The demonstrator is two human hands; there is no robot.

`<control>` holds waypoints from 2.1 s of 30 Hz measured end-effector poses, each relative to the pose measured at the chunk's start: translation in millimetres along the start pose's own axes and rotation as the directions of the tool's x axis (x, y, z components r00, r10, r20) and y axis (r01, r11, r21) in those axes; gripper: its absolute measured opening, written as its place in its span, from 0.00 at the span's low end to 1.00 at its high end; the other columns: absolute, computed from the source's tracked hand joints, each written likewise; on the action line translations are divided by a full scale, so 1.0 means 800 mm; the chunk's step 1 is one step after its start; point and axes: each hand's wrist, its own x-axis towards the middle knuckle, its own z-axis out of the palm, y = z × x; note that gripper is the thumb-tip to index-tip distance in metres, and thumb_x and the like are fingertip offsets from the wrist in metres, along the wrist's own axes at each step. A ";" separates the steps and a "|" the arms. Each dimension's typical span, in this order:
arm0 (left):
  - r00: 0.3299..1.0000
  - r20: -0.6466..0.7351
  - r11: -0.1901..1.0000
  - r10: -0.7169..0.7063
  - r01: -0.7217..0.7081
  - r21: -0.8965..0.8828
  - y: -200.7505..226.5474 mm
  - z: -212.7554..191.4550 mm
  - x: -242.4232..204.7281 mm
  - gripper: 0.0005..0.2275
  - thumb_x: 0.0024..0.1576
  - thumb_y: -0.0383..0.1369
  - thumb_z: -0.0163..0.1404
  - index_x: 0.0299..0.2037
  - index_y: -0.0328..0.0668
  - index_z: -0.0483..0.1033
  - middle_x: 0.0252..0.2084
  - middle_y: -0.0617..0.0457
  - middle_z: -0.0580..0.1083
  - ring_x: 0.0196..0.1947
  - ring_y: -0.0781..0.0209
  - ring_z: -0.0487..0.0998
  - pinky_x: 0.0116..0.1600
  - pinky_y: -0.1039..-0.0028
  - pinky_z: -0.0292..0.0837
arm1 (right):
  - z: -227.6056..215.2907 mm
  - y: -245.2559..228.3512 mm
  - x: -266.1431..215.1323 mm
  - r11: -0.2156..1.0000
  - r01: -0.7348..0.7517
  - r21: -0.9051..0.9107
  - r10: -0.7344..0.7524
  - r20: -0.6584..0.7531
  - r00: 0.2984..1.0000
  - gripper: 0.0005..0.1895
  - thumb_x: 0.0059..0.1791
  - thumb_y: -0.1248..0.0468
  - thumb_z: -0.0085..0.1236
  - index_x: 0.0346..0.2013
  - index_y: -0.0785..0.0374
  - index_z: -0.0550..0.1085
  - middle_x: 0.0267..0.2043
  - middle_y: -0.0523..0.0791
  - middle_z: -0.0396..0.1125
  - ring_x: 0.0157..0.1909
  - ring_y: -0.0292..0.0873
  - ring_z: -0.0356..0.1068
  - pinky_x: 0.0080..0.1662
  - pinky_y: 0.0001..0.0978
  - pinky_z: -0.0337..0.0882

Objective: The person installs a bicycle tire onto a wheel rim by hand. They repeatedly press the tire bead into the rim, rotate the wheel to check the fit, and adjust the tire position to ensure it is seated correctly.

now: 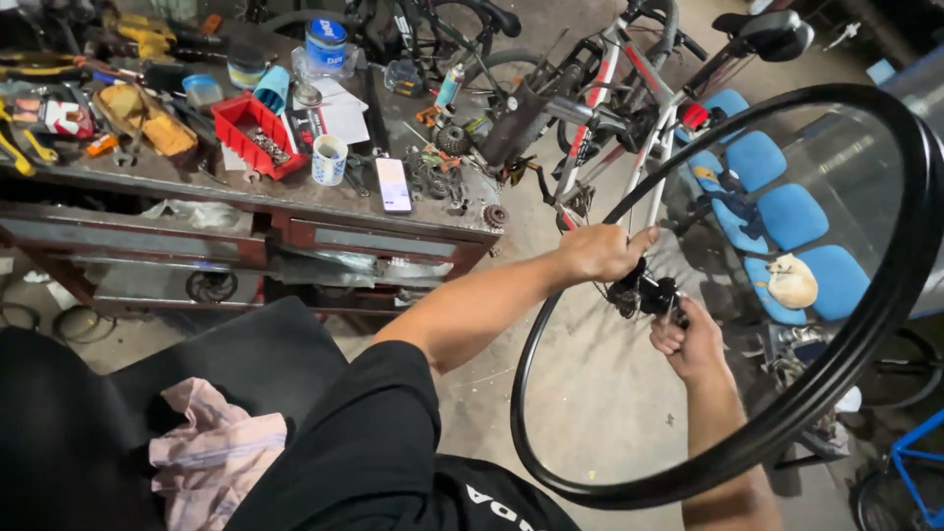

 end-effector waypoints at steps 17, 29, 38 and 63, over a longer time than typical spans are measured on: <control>0.990 -0.112 0.992 -0.082 0.091 0.083 -0.060 0.142 0.044 0.34 0.67 0.54 0.24 0.48 0.35 0.82 0.48 0.32 0.80 0.56 0.33 0.79 0.62 0.44 0.70 | -0.085 0.007 -0.120 0.986 0.164 0.041 -0.148 -0.263 0.953 0.21 0.53 0.57 0.55 0.56 0.68 0.74 0.65 0.57 0.67 0.62 0.63 0.70 0.55 0.58 0.74; 0.906 -0.209 0.929 -0.367 0.349 -0.120 -0.101 0.368 0.058 0.29 0.66 0.56 0.30 0.35 0.41 0.78 0.39 0.42 0.79 0.42 0.42 0.77 0.47 0.57 0.66 | -0.180 -0.078 -0.240 0.960 0.148 -0.240 -0.140 0.050 0.989 0.21 0.49 0.68 0.56 0.55 0.76 0.74 0.60 0.59 0.74 0.48 0.58 0.82 0.45 0.47 0.85; 0.820 0.015 0.804 -0.572 0.564 -0.189 -0.177 0.504 -0.007 0.22 0.69 0.54 0.35 0.37 0.46 0.71 0.33 0.53 0.79 0.34 0.60 0.80 0.40 0.68 0.72 | -0.279 0.036 -0.204 0.984 -0.034 -0.172 0.094 0.354 0.930 0.17 0.49 0.71 0.58 0.53 0.69 0.76 0.59 0.59 0.76 0.46 0.52 0.83 0.52 0.46 0.84; 0.706 -0.476 0.686 -0.525 0.682 0.253 -0.583 0.061 0.269 0.17 0.65 0.41 0.44 0.62 0.49 0.65 0.44 0.40 0.76 0.42 0.34 0.80 0.37 0.42 0.75 | -0.041 0.204 0.125 0.765 -0.554 -0.329 0.435 -0.369 0.821 0.14 0.49 0.68 0.58 0.49 0.67 0.78 0.59 0.51 0.75 0.34 0.53 0.73 0.44 0.44 0.76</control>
